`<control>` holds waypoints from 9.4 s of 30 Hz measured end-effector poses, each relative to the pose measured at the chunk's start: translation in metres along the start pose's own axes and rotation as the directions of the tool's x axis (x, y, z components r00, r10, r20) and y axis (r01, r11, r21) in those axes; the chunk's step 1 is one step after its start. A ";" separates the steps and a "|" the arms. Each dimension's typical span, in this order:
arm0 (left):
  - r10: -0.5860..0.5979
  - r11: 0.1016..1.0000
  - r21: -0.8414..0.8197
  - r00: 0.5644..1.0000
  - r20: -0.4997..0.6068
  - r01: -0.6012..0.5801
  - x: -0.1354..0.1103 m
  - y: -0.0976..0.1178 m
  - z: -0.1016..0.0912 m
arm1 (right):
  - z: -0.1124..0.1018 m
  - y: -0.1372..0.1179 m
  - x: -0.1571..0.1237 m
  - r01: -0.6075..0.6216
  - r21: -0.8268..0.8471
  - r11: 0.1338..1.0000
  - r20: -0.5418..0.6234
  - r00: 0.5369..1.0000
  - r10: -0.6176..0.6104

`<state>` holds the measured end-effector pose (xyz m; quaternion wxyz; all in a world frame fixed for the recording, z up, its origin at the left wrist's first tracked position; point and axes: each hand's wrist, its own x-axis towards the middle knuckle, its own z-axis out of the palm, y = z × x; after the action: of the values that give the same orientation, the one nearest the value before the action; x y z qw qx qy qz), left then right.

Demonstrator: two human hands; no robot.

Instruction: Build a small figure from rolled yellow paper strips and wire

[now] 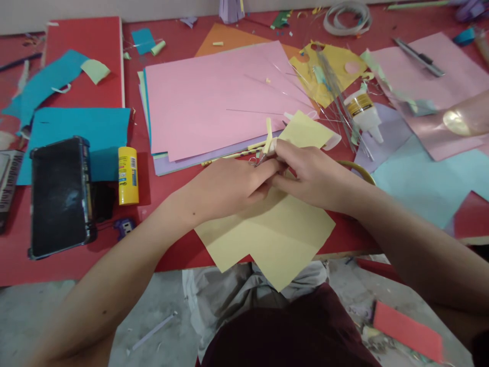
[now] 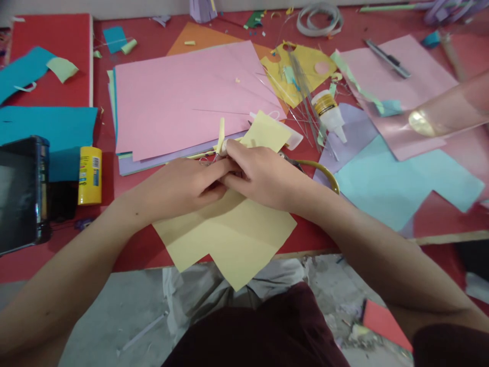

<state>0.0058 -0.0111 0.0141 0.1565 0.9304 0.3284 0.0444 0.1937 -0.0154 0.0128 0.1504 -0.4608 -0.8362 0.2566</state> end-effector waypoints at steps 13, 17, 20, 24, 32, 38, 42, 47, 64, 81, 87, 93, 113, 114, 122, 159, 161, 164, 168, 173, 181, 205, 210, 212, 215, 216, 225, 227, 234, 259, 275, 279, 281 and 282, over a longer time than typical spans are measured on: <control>0.061 0.995 0.083 0.998 -0.015 -0.059 -0.001 -0.004 0.003 | 0.000 0.000 -0.001 0.022 0.006 1.000 0.021 1.000 -0.022; 0.127 0.977 0.183 0.989 -0.074 -0.111 -0.003 -0.010 0.006 | 0.001 0.000 -0.001 0.069 0.019 0.997 -0.029 0.997 -0.068; 0.215 0.950 0.256 0.969 -0.118 -0.180 -0.003 -0.013 0.007 | 0.000 0.000 -0.002 0.125 0.040 0.991 -0.080 0.989 -0.121; 0.324 0.904 0.349 0.927 -0.191 -0.245 -0.004 -0.014 0.004 | 0.001 0.000 -0.003 0.153 0.053 0.987 -0.092 0.985 -0.147; 0.391 0.834 0.477 0.907 -0.157 -0.277 -0.006 -0.014 -0.002 | 0.004 0.005 -0.005 0.229 0.158 0.961 -0.099 0.971 -0.216; 0.389 0.902 0.315 0.871 -0.301 -0.294 -0.007 -0.017 0.002 | 0.002 0.002 -0.003 0.246 0.279 0.928 -0.185 0.962 -0.199; 0.284 0.959 0.117 0.873 -0.397 -0.259 -0.006 -0.016 0.001 | 0.003 0.003 0.000 0.246 0.288 0.925 -0.250 0.952 -0.176; 0.144 0.974 -0.106 0.910 -0.388 -0.199 -0.006 -0.015 -0.003 | 0.006 0.002 0.000 0.204 0.431 0.879 -0.271 0.958 -0.089; -0.333 0.638 -0.765 0.927 -0.170 0.089 -0.001 -0.015 -0.016 | 0.010 0.005 0.003 0.058 0.756 0.651 -0.162 0.982 0.100; -0.302 0.672 -0.723 0.950 -0.073 0.158 0.000 -0.014 -0.014 | 0.000 0.004 0.006 -0.017 0.797 0.604 -0.053 0.994 0.097; -0.282 0.650 -0.748 0.957 -0.069 0.138 0.001 -0.015 -0.011 | 0.000 0.004 0.008 -0.031 0.826 0.563 -0.035 0.994 0.106; -0.309 0.502 -0.860 0.948 -0.078 0.092 0.003 -0.010 -0.009 | 0.003 0.005 0.008 -0.023 0.890 0.455 -0.030 0.994 0.109; -0.271 0.687 -0.726 0.912 -0.307 -0.040 0.002 -0.008 0.000 | -0.001 0.003 0.007 -0.026 0.887 0.460 -0.033 0.992 0.120; -0.274 0.678 -0.734 0.912 -0.304 -0.041 0.002 -0.008 0.000 | -0.001 0.003 0.007 -0.024 0.891 0.454 -0.036 0.992 0.124; -0.321 0.534 -0.845 0.922 -0.218 -0.014 0.002 -0.009 -0.001 | 0.002 0.002 0.008 0.008 0.927 0.376 -0.057 0.991 0.120; -0.326 0.329 -0.944 0.938 -0.117 -0.003 0.004 -0.008 -0.004 | -0.001 0.002 0.006 0.052 0.899 0.435 -0.110 0.988 0.111; -0.331 0.318 -0.948 0.936 -0.119 -0.009 0.004 -0.008 -0.004 | -0.001 0.003 0.006 0.067 0.900 0.430 -0.107 0.992 0.070; -0.336 0.299 -0.954 0.934 -0.122 -0.017 0.003 -0.009 -0.005 | -0.001 0.004 0.004 0.082 0.901 0.427 -0.099 0.995 0.017; -0.318 0.250 -0.967 0.939 -0.129 -0.048 0.003 -0.013 -0.004 | 0.002 0.005 0.003 0.078 0.902 0.424 -0.099 0.995 0.029; -0.329 0.203 -0.978 0.937 -0.119 -0.053 0.004 -0.013 -0.003 | 0.004 0.007 0.005 0.091 0.915 0.393 -0.108 0.994 0.021; -0.309 0.129 -0.990 0.946 -0.099 -0.062 0.004 -0.014 0.000 | 0.003 0.008 0.004 0.099 0.922 0.374 -0.097 0.995 -0.023; -0.343 0.450 -0.891 0.908 -0.239 -0.064 0.000 -0.008 -0.006 | 0.004 0.002 0.005 0.121 0.876 0.468 -0.190 0.976 0.103; -0.201 0.820 -0.568 0.901 -0.386 -0.061 -0.002 -0.009 -0.006 | 0.005 0.002 0.007 0.154 0.874 0.461 -0.235 0.964 0.125; -0.152 0.872 -0.483 0.890 -0.430 -0.084 -0.002 -0.008 -0.006 | 0.005 0.001 0.007 0.152 0.869 0.470 -0.239 0.962 0.131; -0.191 0.837 -0.543 0.888 -0.418 -0.075 -0.003 -0.008 -0.006 | 0.004 0.001 0.006 0.146 0.865 0.480 -0.236 0.962 0.133; -0.224 0.796 -0.602 0.893 -0.390 -0.063 -0.003 -0.007 -0.006 | 0.004 0.002 0.006 0.139 0.867 0.479 -0.228 0.965 0.132; -0.378 0.445 -0.892 0.887 -0.265 -0.077 0.000 -0.012 -0.006 | 0.000 0.003 0.006 0.135 0.842 0.522 -0.224 0.968 0.111; -0.385 0.408 -0.909 0.888 -0.253 -0.082 0.001 -0.013 -0.006 | 0.000 0.002 0.006 0.160 0.836 0.524 -0.255 0.960 0.114; -0.482 0.176 -0.967 0.840 -0.250 -0.187 0.004 -0.017 -0.006 | 0.001 0.004 0.005 0.239 0.848 0.474 -0.382 0.895 0.232; -0.539 0.097 -0.960 0.798 -0.271 -0.261 0.005 -0.025 -0.005 | 0.004 0.026 0.018 0.188 -0.062 0.980 -0.179 0.964 -0.196; -0.369 0.750 -0.646 0.721 -0.586 -0.141 -0.007 -0.018 -0.016 | -0.004 0.017 0.012 0.233 0.323 0.917 -0.611 0.791 0.014; -0.363 0.753 -0.647 0.742 -0.564 -0.123 -0.007 -0.019 -0.015 | -0.008 0.015 0.011 0.212 0.221 0.952 -0.631 0.775 -0.027; -0.363 0.756 -0.644 0.747 -0.558 -0.114 -0.007 -0.020 -0.015 | -0.009 0.014 0.011 0.204 0.174 0.963 -0.635 0.771 -0.048; -0.363 0.759 -0.642 0.748 -0.556 -0.109 -0.007 -0.020 -0.015 | -0.010 0.014 0.011 0.205 0.153 0.967 -0.637 0.768 -0.062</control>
<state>-0.0144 0.0029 0.0224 0.3414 0.7180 0.3929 0.4620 0.2021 0.0028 0.0130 0.4867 -0.4399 -0.7364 0.1653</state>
